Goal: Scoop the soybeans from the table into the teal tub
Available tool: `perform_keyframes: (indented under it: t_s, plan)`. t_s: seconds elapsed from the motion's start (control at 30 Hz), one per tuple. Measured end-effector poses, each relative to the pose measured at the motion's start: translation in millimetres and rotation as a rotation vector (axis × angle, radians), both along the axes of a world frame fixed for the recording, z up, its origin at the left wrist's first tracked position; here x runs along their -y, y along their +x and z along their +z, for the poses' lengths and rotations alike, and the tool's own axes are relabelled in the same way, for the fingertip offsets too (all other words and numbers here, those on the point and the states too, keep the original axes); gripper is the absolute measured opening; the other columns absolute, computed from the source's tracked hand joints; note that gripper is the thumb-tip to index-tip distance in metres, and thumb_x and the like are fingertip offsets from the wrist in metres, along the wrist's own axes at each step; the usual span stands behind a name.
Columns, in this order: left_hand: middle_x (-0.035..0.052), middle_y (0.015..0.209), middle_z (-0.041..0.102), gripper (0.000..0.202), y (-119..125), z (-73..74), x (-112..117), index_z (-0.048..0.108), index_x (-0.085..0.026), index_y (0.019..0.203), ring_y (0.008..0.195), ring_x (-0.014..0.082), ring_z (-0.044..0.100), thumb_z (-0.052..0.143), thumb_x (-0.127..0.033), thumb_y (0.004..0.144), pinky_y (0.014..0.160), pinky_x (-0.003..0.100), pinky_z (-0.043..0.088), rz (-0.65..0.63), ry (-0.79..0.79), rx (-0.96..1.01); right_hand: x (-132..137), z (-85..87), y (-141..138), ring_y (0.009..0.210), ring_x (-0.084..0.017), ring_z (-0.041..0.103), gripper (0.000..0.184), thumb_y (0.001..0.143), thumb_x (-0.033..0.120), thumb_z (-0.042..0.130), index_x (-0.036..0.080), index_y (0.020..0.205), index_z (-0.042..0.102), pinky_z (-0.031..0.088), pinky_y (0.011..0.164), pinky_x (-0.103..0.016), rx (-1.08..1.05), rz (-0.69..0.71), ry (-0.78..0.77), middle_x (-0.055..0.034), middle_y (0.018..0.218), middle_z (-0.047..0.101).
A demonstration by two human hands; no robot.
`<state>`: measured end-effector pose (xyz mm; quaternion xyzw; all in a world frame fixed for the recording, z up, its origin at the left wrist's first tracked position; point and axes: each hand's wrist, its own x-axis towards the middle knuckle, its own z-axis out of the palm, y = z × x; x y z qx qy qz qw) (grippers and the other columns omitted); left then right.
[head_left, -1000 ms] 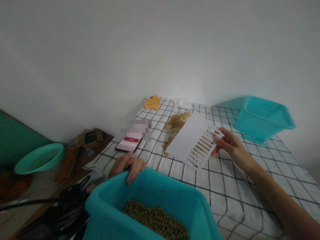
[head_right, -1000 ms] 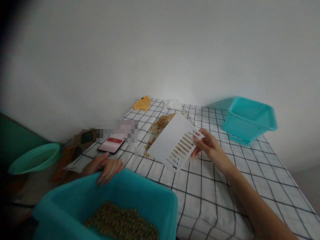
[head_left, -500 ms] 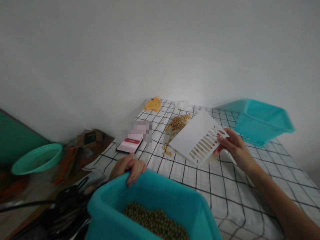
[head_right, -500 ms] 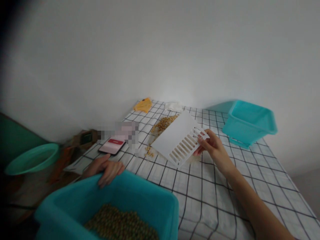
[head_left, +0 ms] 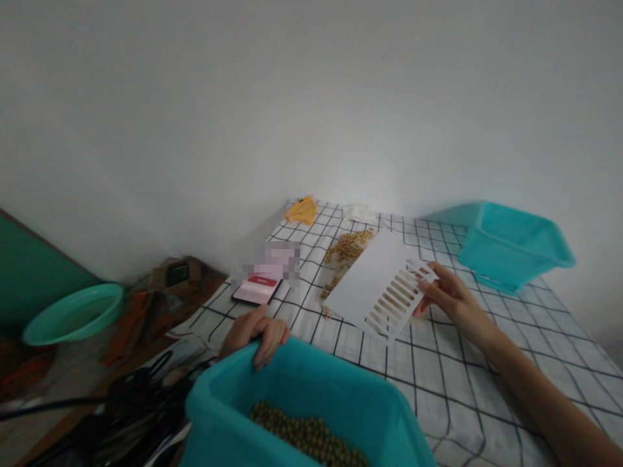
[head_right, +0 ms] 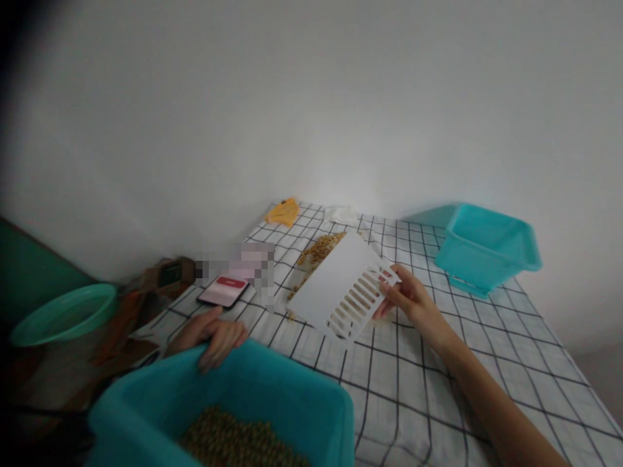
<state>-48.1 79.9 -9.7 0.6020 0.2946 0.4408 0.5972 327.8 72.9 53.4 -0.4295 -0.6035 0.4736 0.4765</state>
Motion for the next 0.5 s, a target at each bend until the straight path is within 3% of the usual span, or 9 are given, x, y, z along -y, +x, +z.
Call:
perform_keyframes:
  t_s: [0.17, 0.5]
  plan:
    - [-0.0005, 0.026, 0.027, 0.073, 2.9, -1.4, 3.1, 0.029, -0.023, 0.033, 0.034, 0.0147, 0.03, 0.02, -0.038, 0.104, 0.064, 0.041, 0.037, 0.023, -0.05, 0.116, -0.9, -1.7, -5.6, 0.057, -0.019, 0.074, 0.034, 0.091, 0.053, 0.071, 0.023, 0.097, 0.057, 0.063, 0.056, -0.031, 0.04, 0.067, -0.057, -0.0024, 0.073, 0.075]
    - [0.0007, 0.027, 0.029, 0.075, 1.0, 0.1, 4.2, 0.031, -0.023, 0.033, 0.036, 0.016, 0.03, 0.017, -0.036, 0.105, 0.066, 0.043, 0.035, -0.001, -0.082, 0.118, -3.7, 1.6, 18.0, 0.053, -0.015, 0.069, 0.028, 0.088, 0.045, 0.076, 0.022, 0.091, 0.061, 0.059, 0.052, -0.026, -0.046, -0.157, 0.035, 0.0, 0.07, 0.074]
